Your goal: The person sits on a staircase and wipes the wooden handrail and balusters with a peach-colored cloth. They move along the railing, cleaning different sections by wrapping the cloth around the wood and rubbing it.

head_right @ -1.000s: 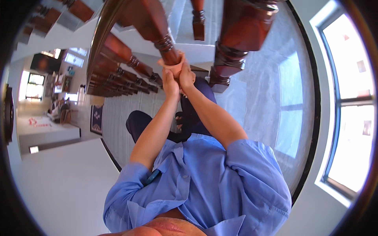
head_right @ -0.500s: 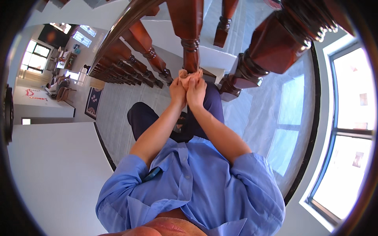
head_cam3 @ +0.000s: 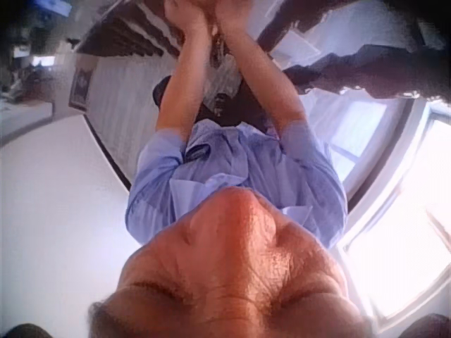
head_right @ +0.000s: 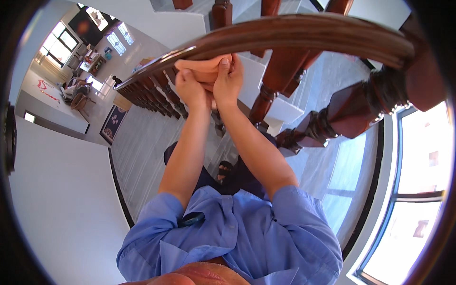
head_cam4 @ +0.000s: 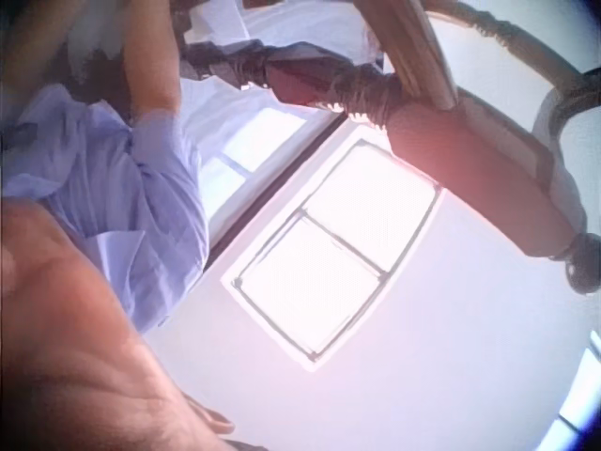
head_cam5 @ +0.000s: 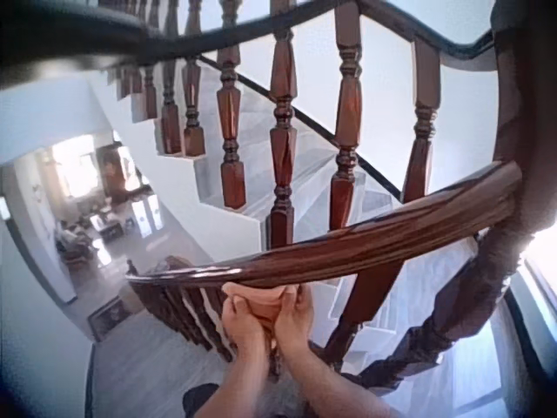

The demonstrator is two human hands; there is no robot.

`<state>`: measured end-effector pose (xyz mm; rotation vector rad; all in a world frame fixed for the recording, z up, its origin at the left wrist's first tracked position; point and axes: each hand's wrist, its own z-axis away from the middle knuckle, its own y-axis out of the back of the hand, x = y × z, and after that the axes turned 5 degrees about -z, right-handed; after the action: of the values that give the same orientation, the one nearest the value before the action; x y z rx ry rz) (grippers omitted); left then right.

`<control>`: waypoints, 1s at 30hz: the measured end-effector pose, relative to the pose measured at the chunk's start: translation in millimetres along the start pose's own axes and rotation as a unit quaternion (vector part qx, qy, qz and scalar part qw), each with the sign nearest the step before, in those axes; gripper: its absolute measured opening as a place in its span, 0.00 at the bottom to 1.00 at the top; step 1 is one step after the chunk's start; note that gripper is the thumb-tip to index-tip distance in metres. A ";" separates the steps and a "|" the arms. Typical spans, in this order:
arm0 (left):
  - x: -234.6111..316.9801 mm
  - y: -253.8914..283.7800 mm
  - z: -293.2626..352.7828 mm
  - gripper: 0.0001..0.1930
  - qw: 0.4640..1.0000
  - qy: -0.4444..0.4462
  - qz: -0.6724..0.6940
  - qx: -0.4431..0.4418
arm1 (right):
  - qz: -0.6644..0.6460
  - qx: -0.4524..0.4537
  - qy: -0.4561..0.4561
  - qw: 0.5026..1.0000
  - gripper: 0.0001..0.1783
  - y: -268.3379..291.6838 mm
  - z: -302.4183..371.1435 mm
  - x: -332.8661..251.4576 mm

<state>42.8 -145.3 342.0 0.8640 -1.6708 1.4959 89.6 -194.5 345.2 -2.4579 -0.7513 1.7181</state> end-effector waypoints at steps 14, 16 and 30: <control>-27.1 -8.2 -3.1 0.30 0.975 -0.079 -0.020 -0.208 | -0.192 -0.011 -0.208 0.959 0.27 -12.9 -50.8 45.6; -34.3 0.3 -12.1 0.31 0.966 -0.141 -0.119 -0.182 | 0.072 -0.055 -0.059 0.994 0.27 -8.5 -30.6 54.2; -187.0 108.8 -3.2 0.35 0.966 0.079 -0.156 -0.193 | 0.074 -0.033 -0.321 0.943 0.35 45.5 54.5 183.0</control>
<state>46.5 -128.1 126.3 0.7310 -1.5534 0.9584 105.5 -171.4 151.0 -2.0134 -0.6714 2.6389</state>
